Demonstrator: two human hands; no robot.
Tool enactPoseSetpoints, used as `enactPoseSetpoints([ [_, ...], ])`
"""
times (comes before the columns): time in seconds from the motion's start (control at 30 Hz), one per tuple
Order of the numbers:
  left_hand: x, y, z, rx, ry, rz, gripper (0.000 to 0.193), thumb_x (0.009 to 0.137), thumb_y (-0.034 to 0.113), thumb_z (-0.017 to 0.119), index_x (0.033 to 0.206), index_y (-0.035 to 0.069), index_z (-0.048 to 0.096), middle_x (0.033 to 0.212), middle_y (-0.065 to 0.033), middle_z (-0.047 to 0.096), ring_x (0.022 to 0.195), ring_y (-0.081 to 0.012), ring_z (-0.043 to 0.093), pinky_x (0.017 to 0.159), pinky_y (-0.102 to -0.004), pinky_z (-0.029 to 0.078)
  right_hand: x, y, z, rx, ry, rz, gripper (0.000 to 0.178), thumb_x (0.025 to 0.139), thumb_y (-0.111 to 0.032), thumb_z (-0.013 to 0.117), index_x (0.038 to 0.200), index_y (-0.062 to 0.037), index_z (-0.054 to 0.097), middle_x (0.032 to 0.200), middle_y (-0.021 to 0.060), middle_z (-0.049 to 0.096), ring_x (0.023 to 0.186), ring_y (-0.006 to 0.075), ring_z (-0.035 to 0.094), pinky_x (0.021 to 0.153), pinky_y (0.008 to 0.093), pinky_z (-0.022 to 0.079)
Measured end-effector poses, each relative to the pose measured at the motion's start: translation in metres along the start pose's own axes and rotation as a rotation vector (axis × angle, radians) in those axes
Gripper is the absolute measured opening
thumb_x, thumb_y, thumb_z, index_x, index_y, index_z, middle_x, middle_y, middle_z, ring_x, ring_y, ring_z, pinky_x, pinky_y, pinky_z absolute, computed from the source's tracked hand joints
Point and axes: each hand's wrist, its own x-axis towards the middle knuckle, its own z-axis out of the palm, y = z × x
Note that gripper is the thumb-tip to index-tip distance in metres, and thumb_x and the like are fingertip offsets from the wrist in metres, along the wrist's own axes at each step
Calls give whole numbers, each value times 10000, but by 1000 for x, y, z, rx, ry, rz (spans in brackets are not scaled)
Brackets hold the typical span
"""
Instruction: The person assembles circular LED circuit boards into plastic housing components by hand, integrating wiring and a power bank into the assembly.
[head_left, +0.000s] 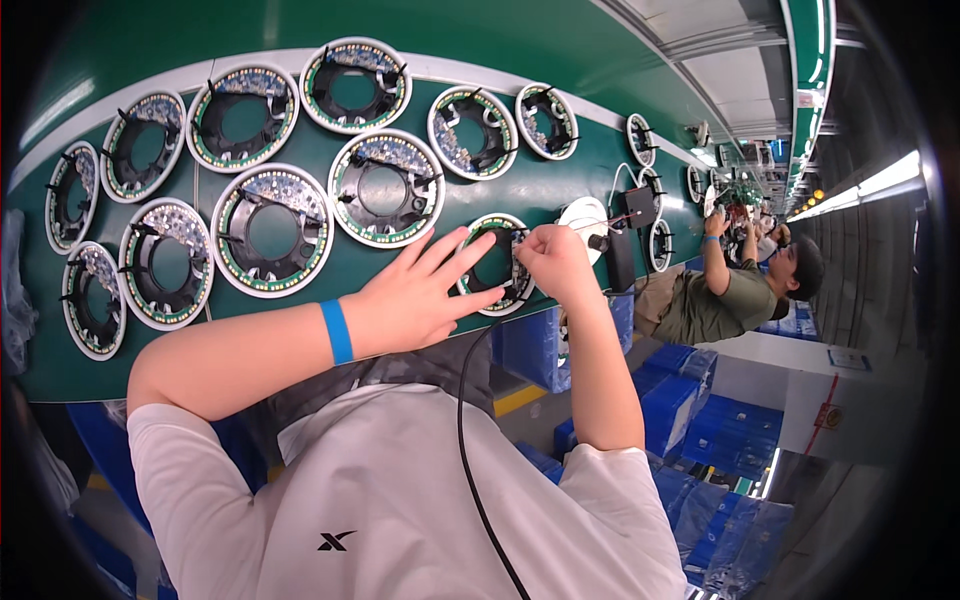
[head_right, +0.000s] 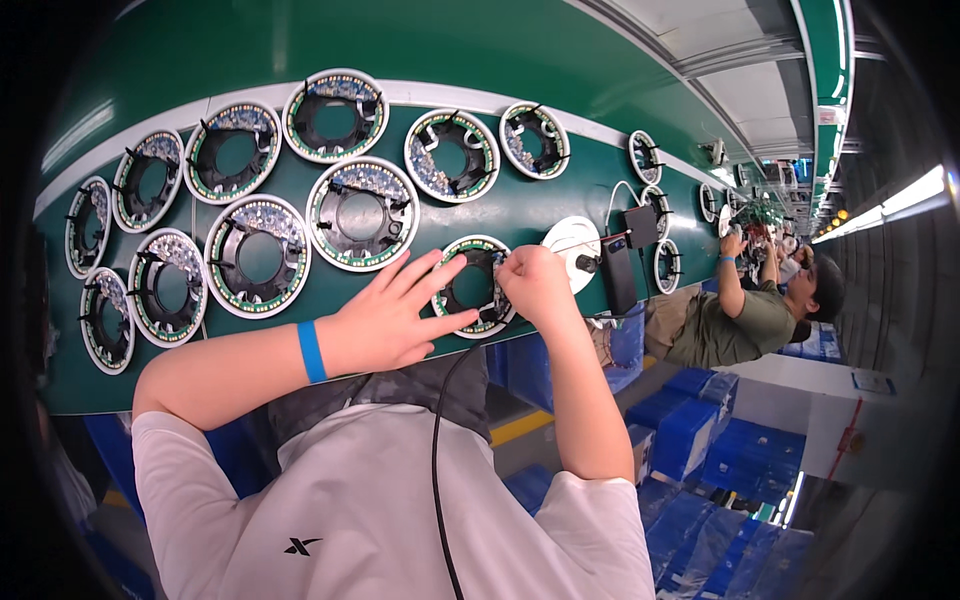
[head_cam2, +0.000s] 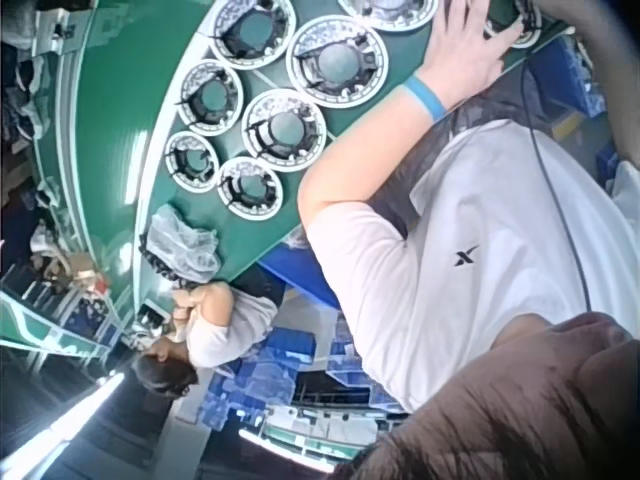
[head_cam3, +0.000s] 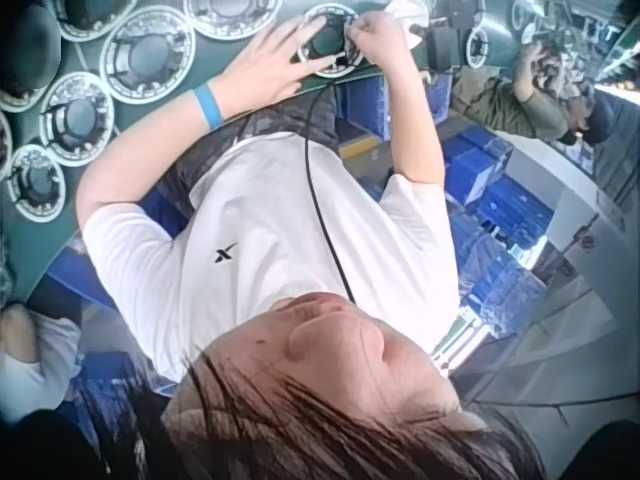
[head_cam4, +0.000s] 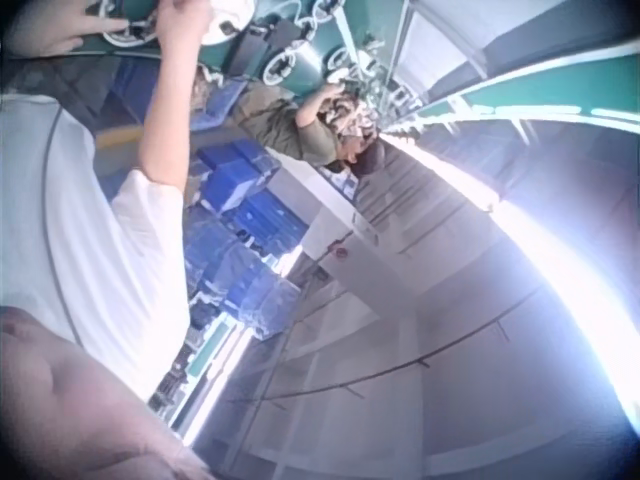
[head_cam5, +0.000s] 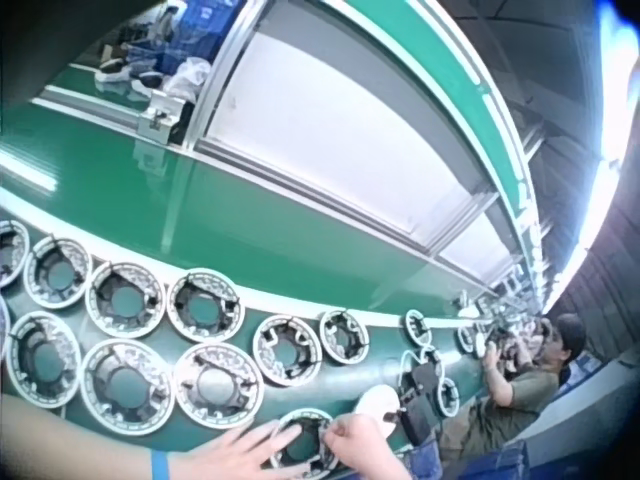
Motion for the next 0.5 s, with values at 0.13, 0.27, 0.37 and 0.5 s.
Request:
enactPoseSetpoints([
  [0.13, -1, 2, -6, 75, -112, 42, 751, 835, 358, 815, 1530, 343, 530, 1711, -192, 253, 1567, -402, 276, 1225, -623, 286, -8, -2, -1, 8, 20, -49, 150, 870, -112, 779, 845, 30, 739, 670, 97, 685, 606, 160, 639, 583, 343, 497],
  [0.27, -6, -2, -6, 53, -151, 50, 753, 856, 370, 812, 1545, 288, 519, 1720, -216, 224, 1584, -394, 267, 1216, -622, 314, -29, -16, -2, 48, 131, -185, 116, 868, -85, 776, 888, 26, 749, 801, 188, 734, 749, 347, 733, 708, 411, 577],
  [0.37, -5, -3, -6, 78, -146, 58, 753, 865, 378, 806, 1551, 279, 510, 1718, -223, 232, 1582, -388, 282, 1210, -615, 327, -48, 2, -5, 77, 700, -569, 138, 858, 44, 757, 985, 9, 713, 990, 176, 732, 870, 332, 715, 800, 395, 576],
  [0.5, -1, 0, -7, 90, -134, 66, 745, 860, 383, 807, 1539, 275, 519, 1707, -227, 260, 1578, -386, 289, 1210, -614, 323, -42, 45, -24, 525, 975, -231, 169, 1030, 38, 535, 1115, 37, 681, 891, 89, 697, 786, 143, 654, 735, 287, 539],
])
